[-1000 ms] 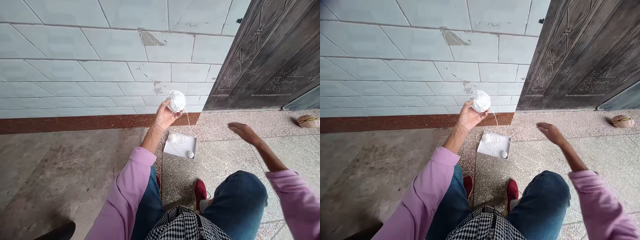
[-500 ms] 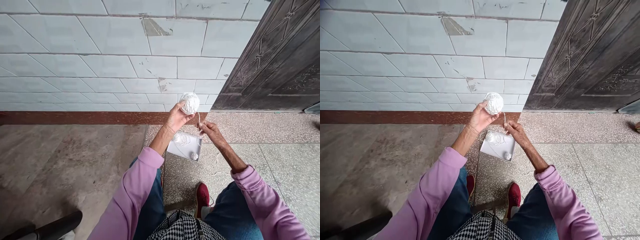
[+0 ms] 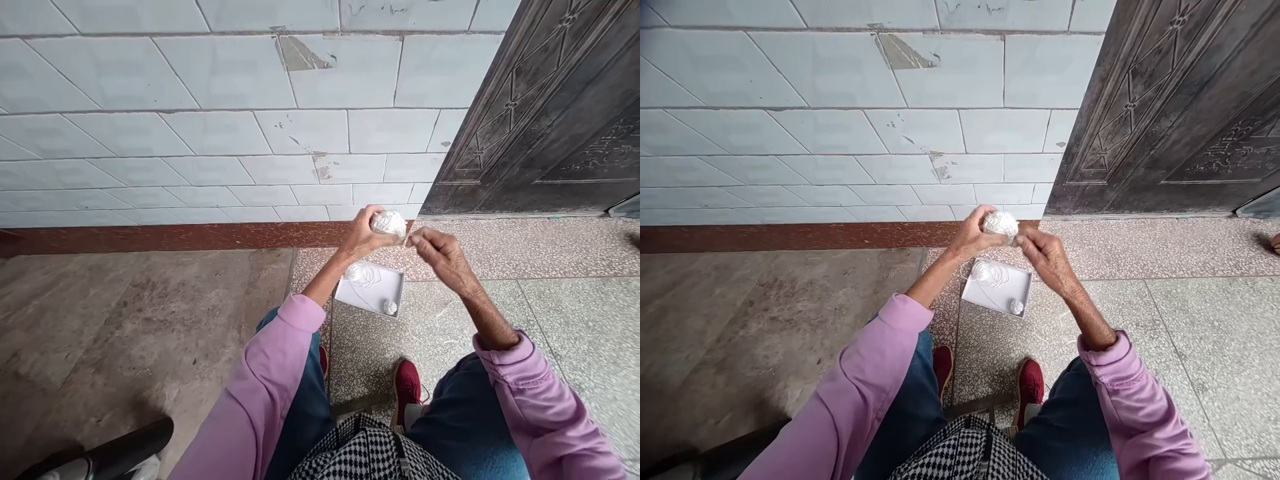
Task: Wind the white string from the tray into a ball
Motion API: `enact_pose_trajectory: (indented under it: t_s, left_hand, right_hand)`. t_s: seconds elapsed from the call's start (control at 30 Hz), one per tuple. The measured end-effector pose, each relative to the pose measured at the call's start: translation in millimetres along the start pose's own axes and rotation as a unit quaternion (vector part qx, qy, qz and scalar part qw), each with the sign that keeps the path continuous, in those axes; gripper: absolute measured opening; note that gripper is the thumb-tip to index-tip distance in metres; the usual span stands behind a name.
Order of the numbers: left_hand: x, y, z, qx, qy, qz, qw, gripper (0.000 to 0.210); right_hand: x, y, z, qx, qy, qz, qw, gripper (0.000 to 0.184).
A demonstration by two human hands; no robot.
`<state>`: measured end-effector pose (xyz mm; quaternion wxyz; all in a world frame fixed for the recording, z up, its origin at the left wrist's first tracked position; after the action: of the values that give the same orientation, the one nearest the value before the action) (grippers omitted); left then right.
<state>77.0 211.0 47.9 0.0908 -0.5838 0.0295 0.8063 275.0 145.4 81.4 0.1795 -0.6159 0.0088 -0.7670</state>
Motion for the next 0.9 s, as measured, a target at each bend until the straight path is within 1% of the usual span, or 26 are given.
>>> enact_pose_trajectory:
  t_s: [0.03, 0.07, 0.1, 0.13, 0.17, 0.2, 0.3, 0.4, 0.5, 0.63, 0.73, 0.8, 0.9]
  left_hand:
    - [-0.6, 3.9, -6.2, 0.074, 0.026, 0.01, 0.997, 0.07]
    - [-1.6, 9.0, -12.4, 0.145, 0.063, 0.021, 0.987, 0.067]
    - [-3.1, 14.4, -17.7, 0.2, 0.107, 0.03, 0.973, 0.063]
    - [-4.9, 19.2, -21.8, 0.237, 0.153, 0.038, 0.959, 0.06]
    - [-6.7, 22.7, -24.8, 0.257, 0.197, 0.044, 0.945, 0.058]
    - [-8.2, 24.9, -27.1, 0.262, 0.238, 0.048, 0.934, 0.057]
    - [-10.6, 24.7, -30.8, 0.24, 0.338, 0.051, 0.909, 0.056]
    - [-9.5, 19.3, -29.6, 0.197, 0.386, 0.052, 0.9, 0.05]
    - [-8.4, 15.2, -27.9, 0.178, 0.387, 0.051, 0.903, 0.048]
    - [-7.2, 14.9, -30.4, 0.182, 0.366, 0.054, 0.911, 0.053]
    - [-2.1, 15.0, -32.0, 0.171, 0.363, 0.065, 0.914, 0.054]
    - [3.2, 13.4, -30.2, 0.155, 0.371, 0.074, 0.913, 0.055]
    - [10.7, 9.0, -22.9, 0.112, 0.385, 0.083, 0.912, 0.057]
  right_hand:
    - [-1.8, -3.3, 8.4, -0.03, -0.002, 0.004, 1.0, 0.051]
    - [-5.6, -6.4, 15.1, -0.052, -0.005, 0.003, 0.999, 0.051]
    - [-11.0, -9.0, 19.3, -0.064, -0.012, -0.005, 0.998, 0.053]
    - [-17.4, -11.1, 21.0, -0.068, -0.025, -0.019, 0.997, 0.054]
    - [-24.3, -12.3, 20.4, -0.068, -0.044, -0.039, 0.996, 0.056]
    - [-31.0, -12.7, 17.7, -0.064, -0.066, -0.064, 0.994, 0.057]
    - [-45.0, -10.9, 3.4, -0.046, -0.11, -0.123, 0.985, 0.06]
    - [-47.3, -9.3, -9.8, -0.016, -0.099, -0.124, 0.987, 0.065]
    - [-48.0, -8.5, -14.8, 0.006, -0.072, -0.11, 0.991, 0.066]
    - [-55.9, -7.2, -12.4, 0.009, -0.04, -0.105, 0.994, 0.062]
    - [-64.6, -7.4, -13.7, 0.028, 0.006, -0.11, 0.994, 0.06]
    - [-68.6, -8.1, -18.0, 0.051, 0.027, -0.111, 0.992, 0.058]
    - [-66.7, -8.2, -27.5, 0.086, 0.033, -0.095, 0.991, 0.06]
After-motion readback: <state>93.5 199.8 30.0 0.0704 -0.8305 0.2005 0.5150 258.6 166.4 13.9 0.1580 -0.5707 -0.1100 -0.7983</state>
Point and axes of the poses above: each hand's wrist, its own y-axis away from the middle knuckle, its own z-axis out of the back of the hand, x = y × z, the point moved 5 cm from there along -y, towards the middle knuckle, and after that the axes turned 8 degrees about -y, right-handed, at the moved point
